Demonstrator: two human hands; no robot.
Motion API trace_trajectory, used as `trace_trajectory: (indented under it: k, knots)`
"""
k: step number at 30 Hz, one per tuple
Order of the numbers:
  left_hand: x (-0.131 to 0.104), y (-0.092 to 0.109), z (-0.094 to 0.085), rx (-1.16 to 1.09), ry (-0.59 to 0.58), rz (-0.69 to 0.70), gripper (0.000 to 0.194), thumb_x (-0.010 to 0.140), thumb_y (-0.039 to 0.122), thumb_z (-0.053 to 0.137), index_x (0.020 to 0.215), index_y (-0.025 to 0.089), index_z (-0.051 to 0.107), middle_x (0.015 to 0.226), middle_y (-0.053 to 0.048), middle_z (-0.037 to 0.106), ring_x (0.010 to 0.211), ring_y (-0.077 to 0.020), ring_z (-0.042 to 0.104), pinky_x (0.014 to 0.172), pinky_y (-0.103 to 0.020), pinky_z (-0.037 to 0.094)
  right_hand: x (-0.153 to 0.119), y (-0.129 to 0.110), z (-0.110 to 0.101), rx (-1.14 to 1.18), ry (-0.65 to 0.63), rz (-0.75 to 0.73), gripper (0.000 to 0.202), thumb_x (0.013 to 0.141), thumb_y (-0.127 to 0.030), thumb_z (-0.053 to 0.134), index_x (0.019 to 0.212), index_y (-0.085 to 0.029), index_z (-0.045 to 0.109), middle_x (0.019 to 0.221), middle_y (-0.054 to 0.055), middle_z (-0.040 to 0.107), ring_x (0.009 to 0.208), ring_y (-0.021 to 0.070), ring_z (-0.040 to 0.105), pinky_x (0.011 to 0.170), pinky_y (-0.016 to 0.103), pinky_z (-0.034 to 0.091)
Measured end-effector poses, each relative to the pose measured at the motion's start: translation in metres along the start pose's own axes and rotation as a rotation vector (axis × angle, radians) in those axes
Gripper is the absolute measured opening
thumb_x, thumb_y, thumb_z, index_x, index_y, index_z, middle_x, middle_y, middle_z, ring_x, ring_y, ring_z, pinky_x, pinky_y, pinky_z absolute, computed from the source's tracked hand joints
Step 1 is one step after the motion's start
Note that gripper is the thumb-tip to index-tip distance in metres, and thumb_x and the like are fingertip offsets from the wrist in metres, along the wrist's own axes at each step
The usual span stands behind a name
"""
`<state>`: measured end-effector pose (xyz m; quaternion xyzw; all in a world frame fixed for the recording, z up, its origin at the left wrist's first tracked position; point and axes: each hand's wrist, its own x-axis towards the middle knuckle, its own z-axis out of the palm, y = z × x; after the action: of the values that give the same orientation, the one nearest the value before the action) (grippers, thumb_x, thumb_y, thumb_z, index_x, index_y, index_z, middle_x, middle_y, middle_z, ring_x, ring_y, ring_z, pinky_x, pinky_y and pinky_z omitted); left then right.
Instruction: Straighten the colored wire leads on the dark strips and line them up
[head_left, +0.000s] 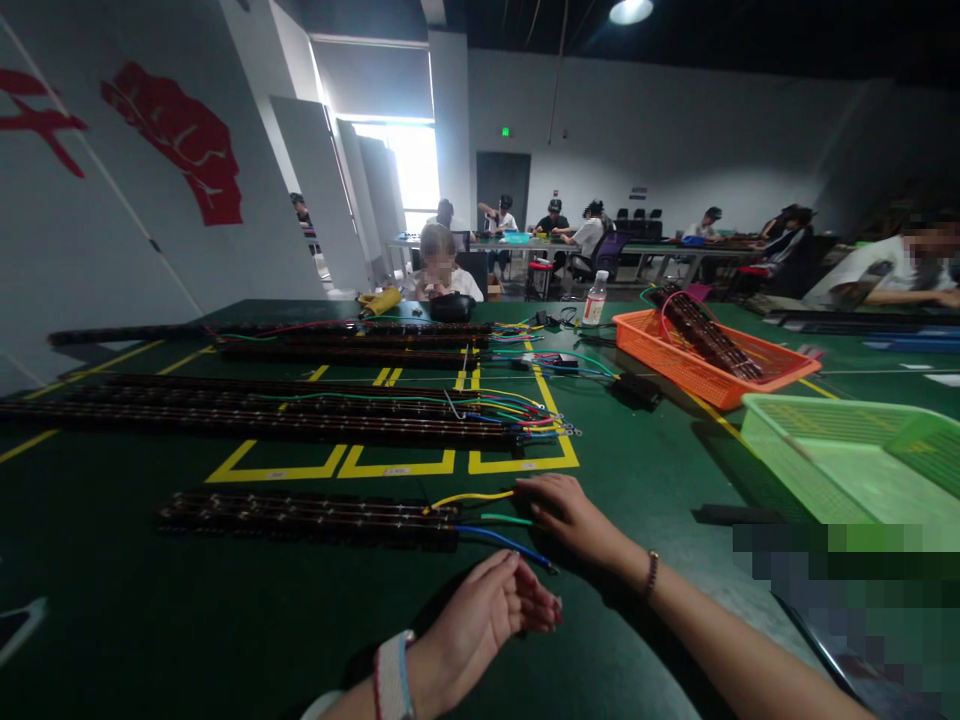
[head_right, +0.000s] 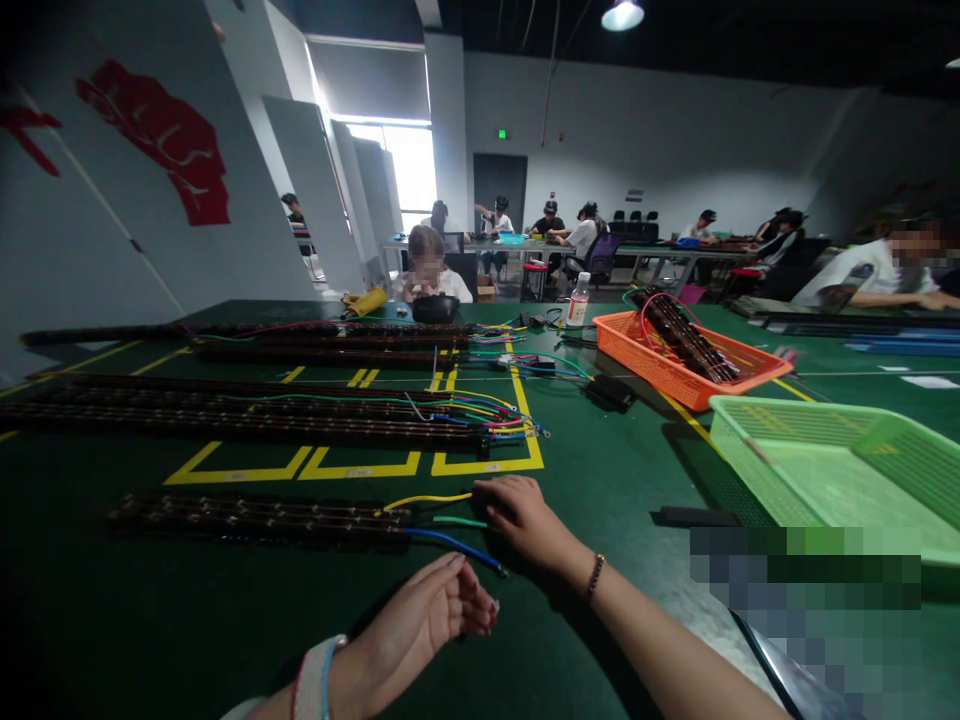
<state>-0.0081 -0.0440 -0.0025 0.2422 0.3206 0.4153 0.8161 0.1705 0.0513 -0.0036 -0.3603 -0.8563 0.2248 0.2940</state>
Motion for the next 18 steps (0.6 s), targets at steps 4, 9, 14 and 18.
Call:
trace_trajectory:
  k: [4,9,14,18]
  knots:
    - [-0.002,0.001,0.002,0.009,0.004,-0.001,0.027,0.089,0.036,0.047,0.081,0.012,0.055,0.080,-0.014,0.068,0.075,-0.0221,0.066,0.078,-0.038,0.046,0.000,-0.002,-0.002,0.004,-0.056,0.033,0.025,0.092,-0.032,0.051,0.112,-0.024,0.063,0.097,0.005,0.064,0.095,0.0204,0.054,0.090,0.041,0.038]
    - [-0.003,0.003,0.006,0.031,0.011,-0.002,0.026,0.088,0.036,0.047,0.081,0.012,0.055,0.080,-0.014,0.069,0.075,-0.0216,0.066,0.079,-0.038,0.046,0.003,-0.010,0.001,-0.032,-0.103,0.047,0.025,0.090,-0.042,0.054,0.101,-0.026,0.068,0.090,0.003,0.060,0.091,0.0190,0.050,0.085,0.036,0.037]
    - [-0.004,0.003,0.008,0.040,0.019,-0.009,0.026,0.087,0.037,0.048,0.078,0.013,0.054,0.078,-0.014,0.068,0.073,-0.0217,0.066,0.077,-0.037,0.045,0.013,-0.020,0.014,-0.037,-0.119,0.047,0.028,0.085,-0.047,0.058,0.086,-0.020,0.065,0.085,0.002,0.060,0.085,0.0173,0.050,0.080,0.033,0.037]
    - [-0.005,0.004,0.009,0.050,0.016,-0.013,0.025,0.087,0.035,0.049,0.077,0.012,0.054,0.079,-0.015,0.068,0.073,-0.0216,0.066,0.077,-0.037,0.045,0.021,-0.020,0.021,-0.024,-0.152,0.110,0.031,0.084,-0.050,0.058,0.086,-0.019,0.064,0.079,0.001,0.061,0.081,0.0173,0.051,0.076,0.031,0.036]
